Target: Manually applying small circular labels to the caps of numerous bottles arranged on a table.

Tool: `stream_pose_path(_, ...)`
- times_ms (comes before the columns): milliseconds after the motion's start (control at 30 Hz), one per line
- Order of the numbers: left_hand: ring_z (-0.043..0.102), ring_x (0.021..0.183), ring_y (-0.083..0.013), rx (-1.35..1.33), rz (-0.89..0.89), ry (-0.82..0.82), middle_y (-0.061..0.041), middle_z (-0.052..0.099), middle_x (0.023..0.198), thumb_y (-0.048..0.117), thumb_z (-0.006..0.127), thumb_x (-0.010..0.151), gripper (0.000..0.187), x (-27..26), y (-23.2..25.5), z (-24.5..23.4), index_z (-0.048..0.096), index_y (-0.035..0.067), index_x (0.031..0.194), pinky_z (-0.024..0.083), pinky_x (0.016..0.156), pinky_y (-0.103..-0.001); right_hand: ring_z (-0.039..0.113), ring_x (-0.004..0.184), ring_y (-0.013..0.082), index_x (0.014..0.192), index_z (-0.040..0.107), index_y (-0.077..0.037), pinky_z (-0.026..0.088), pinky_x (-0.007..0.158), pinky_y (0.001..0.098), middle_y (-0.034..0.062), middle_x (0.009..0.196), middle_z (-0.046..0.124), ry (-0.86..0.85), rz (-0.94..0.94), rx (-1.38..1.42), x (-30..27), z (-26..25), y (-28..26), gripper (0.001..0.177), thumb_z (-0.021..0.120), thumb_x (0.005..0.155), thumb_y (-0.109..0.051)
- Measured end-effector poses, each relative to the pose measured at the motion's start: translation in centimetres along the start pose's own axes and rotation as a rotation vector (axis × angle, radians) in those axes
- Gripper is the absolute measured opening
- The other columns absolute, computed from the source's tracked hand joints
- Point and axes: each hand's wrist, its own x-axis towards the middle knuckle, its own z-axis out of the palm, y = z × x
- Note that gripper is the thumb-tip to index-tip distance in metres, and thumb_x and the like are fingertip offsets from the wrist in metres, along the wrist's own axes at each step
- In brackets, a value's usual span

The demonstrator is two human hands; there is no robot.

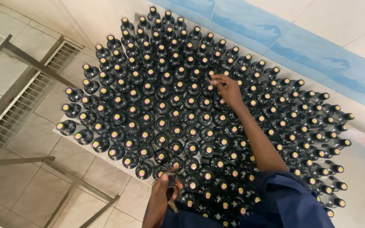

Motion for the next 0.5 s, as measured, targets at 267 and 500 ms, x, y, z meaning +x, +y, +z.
stream_pose_path(267, 0.052, 0.062, -0.0160, 0.012, -0.072, -0.001, -0.011, 0.074, 0.089, 0.056, 0.038, 0.104, 0.074, -0.8, 1.6, 0.5, 0.068, 0.009, 0.152, 0.036, 0.057, -0.031, 0.076, 0.115, 0.0322, 0.115, 0.075, -0.007, 0.063, 0.096, 0.0500, 0.0145, 0.128, 0.078, -0.061, -0.142, -0.171, -0.8, 0.7, 0.7, 0.027, 0.074, 0.107, -0.033)
stream_pose_path(500, 0.052, 0.059, -0.0161, -0.003, -0.014, 0.007, -0.013, 0.076, 0.088, 0.053, 0.038, 0.106, 0.072, -0.5, 0.9, 0.4, 0.069, 0.006, 0.149, 0.039, 0.058, -0.031, 0.080, 0.108, 0.0334, 0.102, 0.078, -0.010, 0.064, 0.098, 0.0558, 0.0146, 0.114, 0.083, -0.019, -0.396, -0.273, -0.2, 1.3, 3.0, 0.018, 0.093, 0.092, -0.013)
